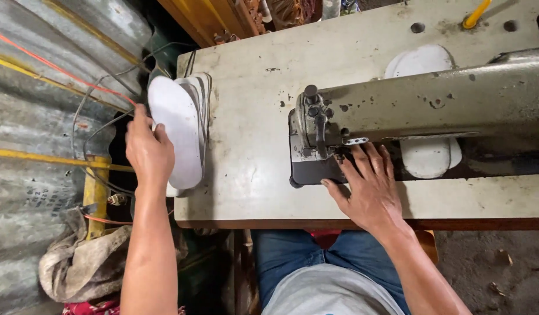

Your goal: Using an industrial sewing machine to stitch the edges of shoe soles.

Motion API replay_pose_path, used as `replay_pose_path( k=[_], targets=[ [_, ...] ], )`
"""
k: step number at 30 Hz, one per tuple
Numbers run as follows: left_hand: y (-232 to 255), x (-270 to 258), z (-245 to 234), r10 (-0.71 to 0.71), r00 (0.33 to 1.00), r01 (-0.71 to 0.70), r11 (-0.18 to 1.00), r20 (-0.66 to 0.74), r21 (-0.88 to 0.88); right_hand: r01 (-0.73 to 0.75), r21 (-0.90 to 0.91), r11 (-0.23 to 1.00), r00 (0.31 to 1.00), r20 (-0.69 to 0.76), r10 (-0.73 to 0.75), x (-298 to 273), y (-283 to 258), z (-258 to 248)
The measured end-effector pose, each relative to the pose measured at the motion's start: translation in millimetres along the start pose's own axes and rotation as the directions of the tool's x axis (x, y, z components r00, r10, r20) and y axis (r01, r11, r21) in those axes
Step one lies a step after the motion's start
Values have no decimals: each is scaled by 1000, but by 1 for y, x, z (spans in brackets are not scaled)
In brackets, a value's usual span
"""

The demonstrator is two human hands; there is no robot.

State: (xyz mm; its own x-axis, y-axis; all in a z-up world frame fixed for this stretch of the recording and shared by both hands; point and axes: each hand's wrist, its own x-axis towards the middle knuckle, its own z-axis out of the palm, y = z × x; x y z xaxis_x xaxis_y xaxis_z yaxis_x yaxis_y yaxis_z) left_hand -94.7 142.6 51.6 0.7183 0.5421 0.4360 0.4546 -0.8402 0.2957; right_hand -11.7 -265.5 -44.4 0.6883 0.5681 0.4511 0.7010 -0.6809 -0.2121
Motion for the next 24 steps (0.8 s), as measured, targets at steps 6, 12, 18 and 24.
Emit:
replay_pose_path(
  k=[6, 12, 18, 24],
  targets=[
    [16, -52, 31, 342, 940, -334, 903, 18, 271, -5, -3, 1000, 999, -33, 5, -2, 1, 2],
    [-21, -74, 63, 303, 949, -314, 921, 83, 233, -11, 64, 998, 995, -103, 17, 4, -2, -9],
    [-8, -77, 58, 124, 970, -176, 953, 211, 246, 8, 312, 950, 964, -255, 75, 13, -10, -50],
    [49, -90, 66, 384, 920, -387, 921, -77, -33, 50, 267, 962, 898, -434, 74, -15, 46, -62]
  ],
)
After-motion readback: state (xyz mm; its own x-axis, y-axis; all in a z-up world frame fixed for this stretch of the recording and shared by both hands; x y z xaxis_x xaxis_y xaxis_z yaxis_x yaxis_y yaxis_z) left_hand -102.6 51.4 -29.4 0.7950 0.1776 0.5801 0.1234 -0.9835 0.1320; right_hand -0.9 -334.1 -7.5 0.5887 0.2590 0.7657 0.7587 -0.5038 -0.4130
